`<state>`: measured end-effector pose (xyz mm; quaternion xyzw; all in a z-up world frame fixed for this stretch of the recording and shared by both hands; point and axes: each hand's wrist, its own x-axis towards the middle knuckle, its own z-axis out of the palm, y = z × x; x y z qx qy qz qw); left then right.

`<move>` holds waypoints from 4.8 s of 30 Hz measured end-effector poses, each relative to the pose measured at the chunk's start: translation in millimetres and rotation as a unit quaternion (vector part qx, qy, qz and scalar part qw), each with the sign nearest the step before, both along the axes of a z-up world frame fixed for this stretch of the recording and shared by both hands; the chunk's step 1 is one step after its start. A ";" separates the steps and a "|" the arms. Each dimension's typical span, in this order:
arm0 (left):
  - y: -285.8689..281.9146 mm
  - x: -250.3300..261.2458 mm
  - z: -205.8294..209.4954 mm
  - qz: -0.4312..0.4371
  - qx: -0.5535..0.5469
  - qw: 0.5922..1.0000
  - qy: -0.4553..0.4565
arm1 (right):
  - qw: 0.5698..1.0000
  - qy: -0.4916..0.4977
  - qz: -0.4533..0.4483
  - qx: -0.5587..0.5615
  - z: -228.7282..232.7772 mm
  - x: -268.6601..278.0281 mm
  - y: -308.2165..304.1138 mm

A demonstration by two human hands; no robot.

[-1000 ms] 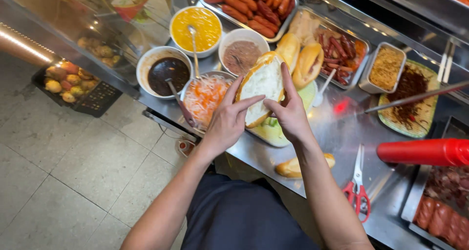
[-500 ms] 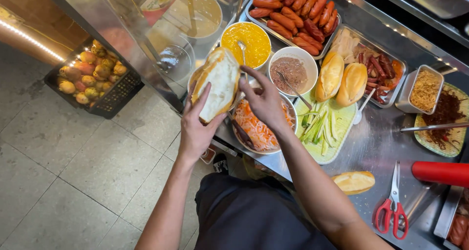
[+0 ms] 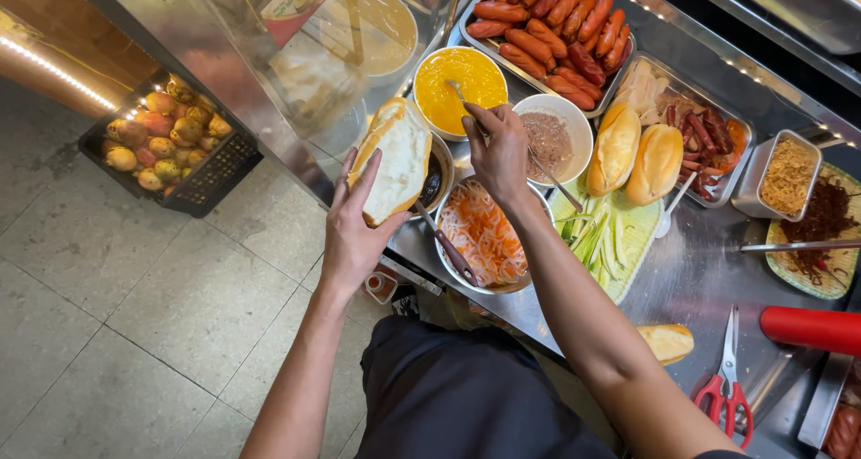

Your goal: The person prepares multiple sandwiches by slicing baguettes with scissors, spreading condiments, and adding pickled vegetables, sliced cucumber, and cooked meats using tongs. The sandwiches are assembled one at a time on a stainless steel counter.

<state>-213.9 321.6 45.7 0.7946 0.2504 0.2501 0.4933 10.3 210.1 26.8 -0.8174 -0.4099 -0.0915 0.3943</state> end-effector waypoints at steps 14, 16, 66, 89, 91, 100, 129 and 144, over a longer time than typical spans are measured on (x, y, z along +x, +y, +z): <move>0.0 -1.0 1.9 0.031 -0.003 0.999 0.007 | 0.983 0.173 0.040 0.040 -23.6 1.4 -18.5; -0.5 -1.4 1.2 0.033 0.001 0.999 0.012 | 0.972 0.229 0.019 0.046 -31.9 4.6 -19.2; -7.0 48.9 27.7 -0.065 0.116 0.991 -0.013 | 0.999 0.013 0.017 -0.047 25.0 6.3 -53.7; -35.5 74.3 6.1 -0.122 -0.028 0.992 -0.023 | 0.994 0.048 -0.091 -0.024 -17.7 13.9 -127.2; -37.3 74.9 6.4 -0.125 -0.008 0.991 -0.037 | 0.997 0.041 -0.058 -0.027 -16.1 8.4 -126.8; -34.2 78.6 2.1 -0.121 -0.007 0.992 -0.025 | 0.975 0.166 -0.140 0.053 -29.6 -16.0 -141.2; -45.7 127.6 31.3 -0.191 0.115 0.975 0.010 | 0.981 0.165 0.056 0.088 49.0 -25.1 -187.8; -48.7 101.7 38.1 -0.201 0.135 0.970 0.026 | 0.928 0.254 -0.161 0.222 70.5 15.1 -160.8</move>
